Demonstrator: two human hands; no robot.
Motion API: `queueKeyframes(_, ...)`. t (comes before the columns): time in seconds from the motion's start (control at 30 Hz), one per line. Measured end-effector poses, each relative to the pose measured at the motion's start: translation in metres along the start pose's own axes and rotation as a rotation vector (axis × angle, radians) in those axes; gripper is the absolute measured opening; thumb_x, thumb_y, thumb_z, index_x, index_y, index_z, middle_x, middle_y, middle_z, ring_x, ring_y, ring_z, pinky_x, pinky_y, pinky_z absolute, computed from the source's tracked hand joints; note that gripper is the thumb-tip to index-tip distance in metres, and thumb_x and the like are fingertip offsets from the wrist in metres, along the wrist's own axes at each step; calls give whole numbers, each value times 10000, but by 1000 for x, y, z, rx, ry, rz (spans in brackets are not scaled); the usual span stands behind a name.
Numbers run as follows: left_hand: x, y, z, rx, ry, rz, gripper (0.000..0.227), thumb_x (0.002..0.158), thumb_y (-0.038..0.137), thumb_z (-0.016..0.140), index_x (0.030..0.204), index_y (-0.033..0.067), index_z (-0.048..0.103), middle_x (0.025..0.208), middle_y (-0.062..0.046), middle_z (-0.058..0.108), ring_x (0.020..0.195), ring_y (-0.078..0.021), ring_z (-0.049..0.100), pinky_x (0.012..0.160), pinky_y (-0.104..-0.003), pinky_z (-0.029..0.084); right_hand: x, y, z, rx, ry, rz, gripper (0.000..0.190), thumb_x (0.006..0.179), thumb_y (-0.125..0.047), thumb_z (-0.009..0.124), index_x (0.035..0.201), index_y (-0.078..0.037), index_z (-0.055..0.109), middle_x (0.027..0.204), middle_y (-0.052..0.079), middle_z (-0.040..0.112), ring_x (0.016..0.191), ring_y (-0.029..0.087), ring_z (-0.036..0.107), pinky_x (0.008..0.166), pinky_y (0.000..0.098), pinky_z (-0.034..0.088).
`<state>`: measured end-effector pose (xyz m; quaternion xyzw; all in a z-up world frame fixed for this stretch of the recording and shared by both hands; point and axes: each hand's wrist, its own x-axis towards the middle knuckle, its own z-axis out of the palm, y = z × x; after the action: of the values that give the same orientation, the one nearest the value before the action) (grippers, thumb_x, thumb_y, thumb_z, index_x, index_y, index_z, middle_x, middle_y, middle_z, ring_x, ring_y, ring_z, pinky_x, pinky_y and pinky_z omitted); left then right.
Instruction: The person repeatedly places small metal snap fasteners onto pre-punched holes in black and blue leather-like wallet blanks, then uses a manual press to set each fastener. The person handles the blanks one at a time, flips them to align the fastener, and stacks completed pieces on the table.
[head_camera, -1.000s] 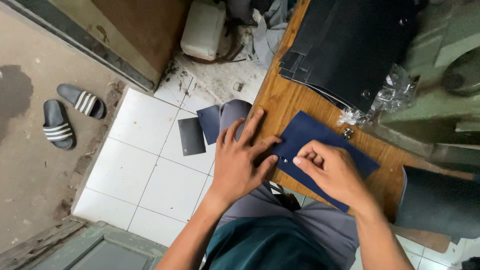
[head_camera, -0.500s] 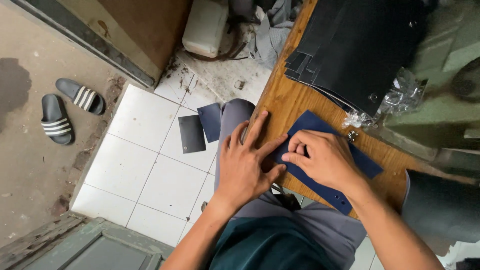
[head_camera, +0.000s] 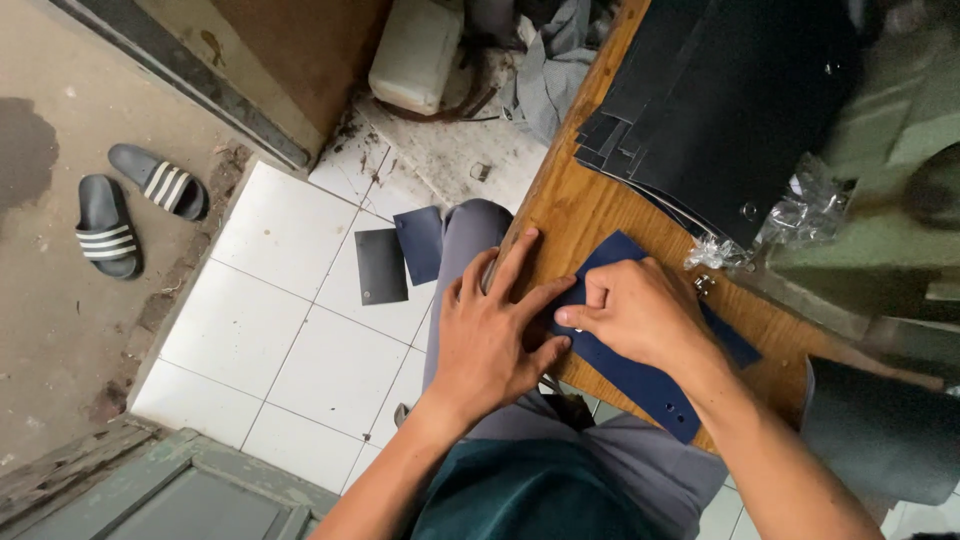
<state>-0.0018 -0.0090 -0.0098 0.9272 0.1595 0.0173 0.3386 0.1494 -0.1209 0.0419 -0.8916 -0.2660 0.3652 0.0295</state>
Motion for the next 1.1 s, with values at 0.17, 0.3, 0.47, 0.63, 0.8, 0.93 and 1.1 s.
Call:
queueKeyframes(0.17,-2,-5,6,10,42,29,635,800,490,750,1409,420,584,1687,-8,238,1438,-411,351,1082,-623,353,-3,45,42,303,288,-220,321,872,-390,765,666,-155,691,484,25,654,511,187,652,505,279,470)
queueKeyframes(0.3,-6,-3,7,35,127,69,629,798,493,751,1404,404,609,1670,-35,291,1410,-415,399,1081,-619,362,-12,72,68,509,456,-368,117,936,-280,739,930,-173,789,628,53,681,576,181,648,512,272,485)
queueKeyframes(0.47,-8,-8,10,-58,196,107,451,880,433,664,1321,344,687,1637,-55,371,1383,-442,439,1046,-615,400,-32,54,78,411,572,-585,91,898,-138,754,987,-139,772,803,34,684,638,191,604,602,325,506)
queueKeyframes(0.63,-8,-6,11,-142,235,100,361,946,345,618,1293,301,706,1613,-67,416,1357,-464,472,1012,-594,442,-36,55,84,358,623,-651,89,882,-131,770,970,-136,782,823,21,678,646,200,599,599,347,516)
queueKeyframes(0.8,-13,-2,1,-557,384,-113,653,939,206,657,1517,24,412,1609,-348,261,1407,-611,356,1121,-658,358,-42,49,79,356,597,-756,24,899,-125,752,903,-104,763,778,52,665,669,273,631,621,367,525)
queueKeyframes(0.93,-25,-22,9,-839,226,-344,671,977,379,557,1530,29,409,1545,-302,418,1351,-514,515,1058,-573,483,-44,27,75,323,575,-803,38,870,-81,756,884,-111,738,778,41,662,710,268,639,642,373,537)
queueKeyframes(1.1,-36,-49,22,-871,144,-434,481,1032,402,461,1399,152,647,1215,-140,741,1090,-307,735,926,-438,595,-29,-6,78,288,614,-883,87,880,-42,749,878,-115,702,769,2,619,744,224,626,672,345,520)
